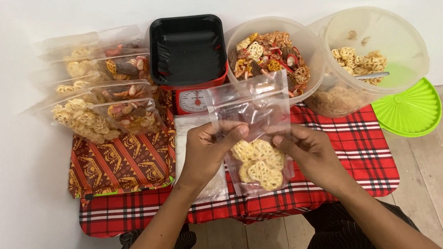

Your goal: Scooping snack mix from large containers into small plastic bags using a spoon on a table.

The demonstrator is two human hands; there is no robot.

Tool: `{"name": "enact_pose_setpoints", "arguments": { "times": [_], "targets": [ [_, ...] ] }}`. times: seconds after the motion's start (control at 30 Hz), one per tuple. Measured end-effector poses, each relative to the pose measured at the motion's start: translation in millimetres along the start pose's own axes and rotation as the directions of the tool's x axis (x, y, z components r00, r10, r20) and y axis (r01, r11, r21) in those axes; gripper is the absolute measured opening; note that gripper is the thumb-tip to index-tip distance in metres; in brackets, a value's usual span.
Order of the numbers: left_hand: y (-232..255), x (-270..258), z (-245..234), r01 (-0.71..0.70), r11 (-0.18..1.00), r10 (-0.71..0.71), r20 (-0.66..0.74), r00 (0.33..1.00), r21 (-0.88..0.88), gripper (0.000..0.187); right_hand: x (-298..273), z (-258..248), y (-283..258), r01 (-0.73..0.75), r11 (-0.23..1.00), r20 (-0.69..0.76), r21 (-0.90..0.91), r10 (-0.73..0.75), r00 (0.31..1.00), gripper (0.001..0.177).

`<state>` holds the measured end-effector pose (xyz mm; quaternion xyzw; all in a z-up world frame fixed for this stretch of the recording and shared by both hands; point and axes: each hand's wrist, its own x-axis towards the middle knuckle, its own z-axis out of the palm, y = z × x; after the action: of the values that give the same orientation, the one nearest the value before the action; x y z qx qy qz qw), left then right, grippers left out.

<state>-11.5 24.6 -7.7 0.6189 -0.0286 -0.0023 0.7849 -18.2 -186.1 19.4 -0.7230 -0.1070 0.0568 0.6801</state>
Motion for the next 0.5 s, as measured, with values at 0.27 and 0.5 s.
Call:
{"name": "enact_pose_setpoints", "arguments": {
  "times": [0.27, 0.5],
  "targets": [
    [10, -6, 0, 0.046, 0.998, -0.044, 0.049, 0.998, -0.053, 0.021, -3, -8, 5, 0.052, 0.997, -0.097, -0.056, -0.057, 0.994, 0.024],
    [-33, 0, -14, -0.056, 0.997, 0.052, 0.072, 0.996, 0.049, 0.010, -3, -13, 18, -0.005, 1.000, -0.081, 0.005, 0.005, 0.997, 0.023]
  ]
}}
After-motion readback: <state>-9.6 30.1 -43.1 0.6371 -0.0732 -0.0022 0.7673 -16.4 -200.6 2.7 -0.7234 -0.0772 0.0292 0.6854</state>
